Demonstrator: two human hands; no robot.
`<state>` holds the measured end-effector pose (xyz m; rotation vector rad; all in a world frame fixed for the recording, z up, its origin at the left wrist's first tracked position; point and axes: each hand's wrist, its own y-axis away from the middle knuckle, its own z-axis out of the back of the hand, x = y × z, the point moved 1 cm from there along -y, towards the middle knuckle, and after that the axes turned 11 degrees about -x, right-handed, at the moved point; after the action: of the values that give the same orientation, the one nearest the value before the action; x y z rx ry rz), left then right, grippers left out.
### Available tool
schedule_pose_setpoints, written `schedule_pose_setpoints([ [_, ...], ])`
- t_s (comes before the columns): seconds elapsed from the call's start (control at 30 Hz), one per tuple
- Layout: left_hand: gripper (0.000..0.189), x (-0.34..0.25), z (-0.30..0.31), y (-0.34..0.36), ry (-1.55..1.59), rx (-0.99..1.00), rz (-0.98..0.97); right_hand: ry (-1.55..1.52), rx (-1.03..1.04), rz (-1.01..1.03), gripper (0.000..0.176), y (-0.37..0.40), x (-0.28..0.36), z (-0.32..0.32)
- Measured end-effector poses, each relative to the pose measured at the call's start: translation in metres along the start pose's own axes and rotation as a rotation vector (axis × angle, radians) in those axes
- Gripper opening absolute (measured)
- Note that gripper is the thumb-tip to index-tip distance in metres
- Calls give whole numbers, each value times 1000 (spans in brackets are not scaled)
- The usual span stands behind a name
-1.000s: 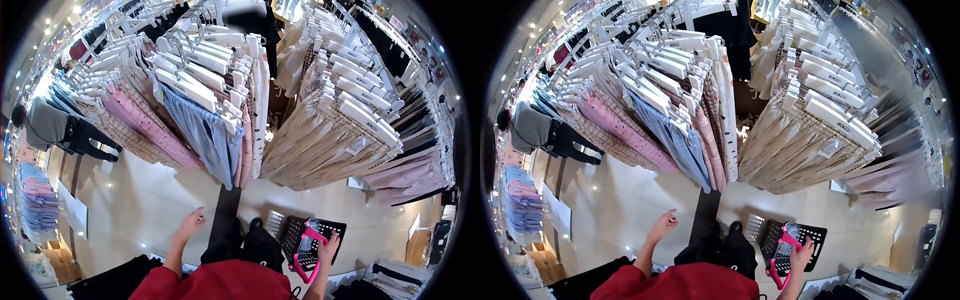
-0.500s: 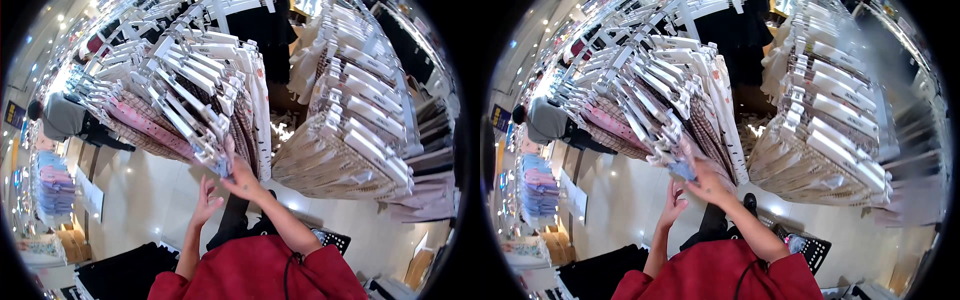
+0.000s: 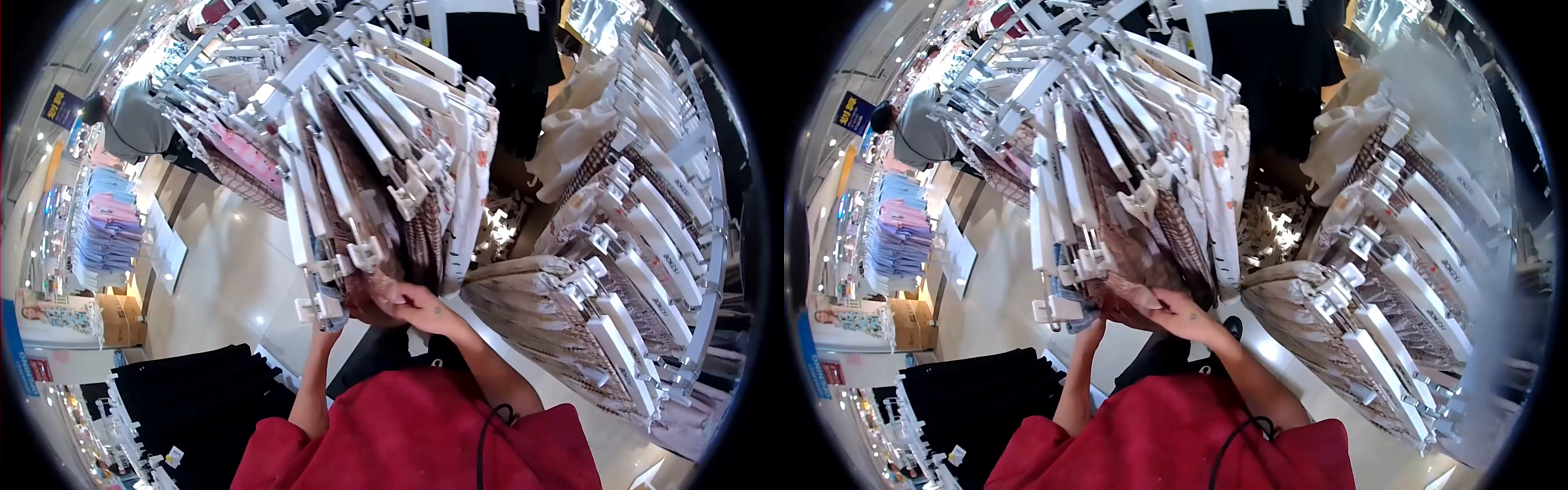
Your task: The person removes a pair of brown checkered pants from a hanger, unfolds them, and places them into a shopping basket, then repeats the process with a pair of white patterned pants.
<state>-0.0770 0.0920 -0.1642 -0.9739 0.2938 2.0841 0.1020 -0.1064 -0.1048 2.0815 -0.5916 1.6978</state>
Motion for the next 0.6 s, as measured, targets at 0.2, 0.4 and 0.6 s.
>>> schedule_pose_setpoints([
  [0.2, 27, -41, 38, -20, 419, -294, 139, 104, -331, 39, 18, 1, 1, 3],
  [0.4, 14, -22, 69, -42, 470, -435, 96, 45, -564, 65, 11, 23, 14, 3],
  [0.6, 17, -14, 89, -60, 523, -323, 73, -185, -1152, 217, 13, 37, 45, 50],
])
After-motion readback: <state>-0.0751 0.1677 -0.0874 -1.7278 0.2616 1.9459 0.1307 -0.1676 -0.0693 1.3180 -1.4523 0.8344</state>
